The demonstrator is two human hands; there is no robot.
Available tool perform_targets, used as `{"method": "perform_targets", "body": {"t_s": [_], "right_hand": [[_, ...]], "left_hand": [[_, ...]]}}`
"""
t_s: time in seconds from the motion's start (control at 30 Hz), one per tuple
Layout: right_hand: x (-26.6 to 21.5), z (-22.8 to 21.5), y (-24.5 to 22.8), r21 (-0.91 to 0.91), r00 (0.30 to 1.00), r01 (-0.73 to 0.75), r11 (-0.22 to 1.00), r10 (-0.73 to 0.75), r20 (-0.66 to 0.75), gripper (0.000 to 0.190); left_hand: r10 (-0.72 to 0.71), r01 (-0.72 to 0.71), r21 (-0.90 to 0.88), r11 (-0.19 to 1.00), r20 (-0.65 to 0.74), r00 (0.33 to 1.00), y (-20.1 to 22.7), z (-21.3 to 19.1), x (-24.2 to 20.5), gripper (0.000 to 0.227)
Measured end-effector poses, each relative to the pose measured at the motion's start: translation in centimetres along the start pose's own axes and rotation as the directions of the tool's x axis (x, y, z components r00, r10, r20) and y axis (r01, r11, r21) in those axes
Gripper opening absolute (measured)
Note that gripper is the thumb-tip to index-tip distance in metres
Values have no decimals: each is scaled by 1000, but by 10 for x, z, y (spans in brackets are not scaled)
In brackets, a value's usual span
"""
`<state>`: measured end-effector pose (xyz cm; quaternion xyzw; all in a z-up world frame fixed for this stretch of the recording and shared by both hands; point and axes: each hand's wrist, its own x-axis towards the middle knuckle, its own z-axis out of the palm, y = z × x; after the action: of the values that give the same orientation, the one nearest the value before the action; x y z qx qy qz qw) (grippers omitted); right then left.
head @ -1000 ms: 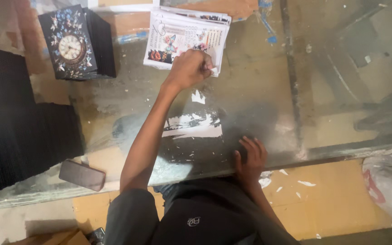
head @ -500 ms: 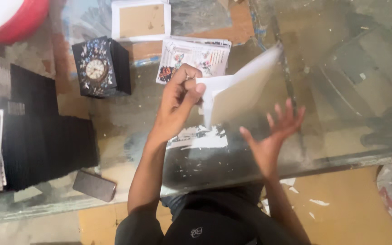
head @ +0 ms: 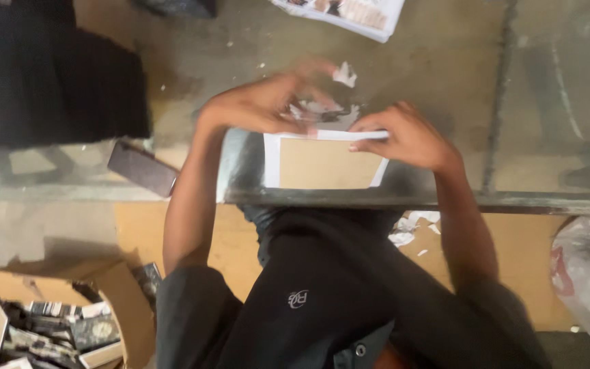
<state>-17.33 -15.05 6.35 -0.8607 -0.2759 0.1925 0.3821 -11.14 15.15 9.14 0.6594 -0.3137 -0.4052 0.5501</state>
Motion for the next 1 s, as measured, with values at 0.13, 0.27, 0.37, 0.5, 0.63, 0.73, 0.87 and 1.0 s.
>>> {"method": "perform_targets", "body": {"t_s": [0.13,0.27,0.37,0.5,0.63,0.73,0.87,1.0], "right_hand": [[33,7,-8,-23,993,-3,1000,5,117,31],[40,22,8,-266,1000,-8,964,14,21,39],[45,48,26,-365,982,-159,917,107,-158,31],[54,82,53,-510,913,-17,860,-195,-358,33],[46,99,62,-530,930,-13,848,-185,-318,34],[42,110,49,-464,974,-44,885,-66,-219,51],[50,139,27,-596,987,-35,802,-65,-145,76],[40,122,35,-655,988,-93,750,-12,-155,95]], "left_hand": [[-139,74,237,969,271,953,-45,14,18,68],[-165,174,519,837,-63,984,-74,25,8,53],[-159,372,560,741,-392,906,-85,40,0,55],[128,334,706,625,-515,848,-104,62,4,52],[277,350,785,511,-535,798,-131,82,4,46],[316,353,776,523,-561,765,-143,90,6,40],[179,440,717,540,-609,773,-148,90,5,30],[341,406,710,576,-660,670,-146,93,-15,31]]}}
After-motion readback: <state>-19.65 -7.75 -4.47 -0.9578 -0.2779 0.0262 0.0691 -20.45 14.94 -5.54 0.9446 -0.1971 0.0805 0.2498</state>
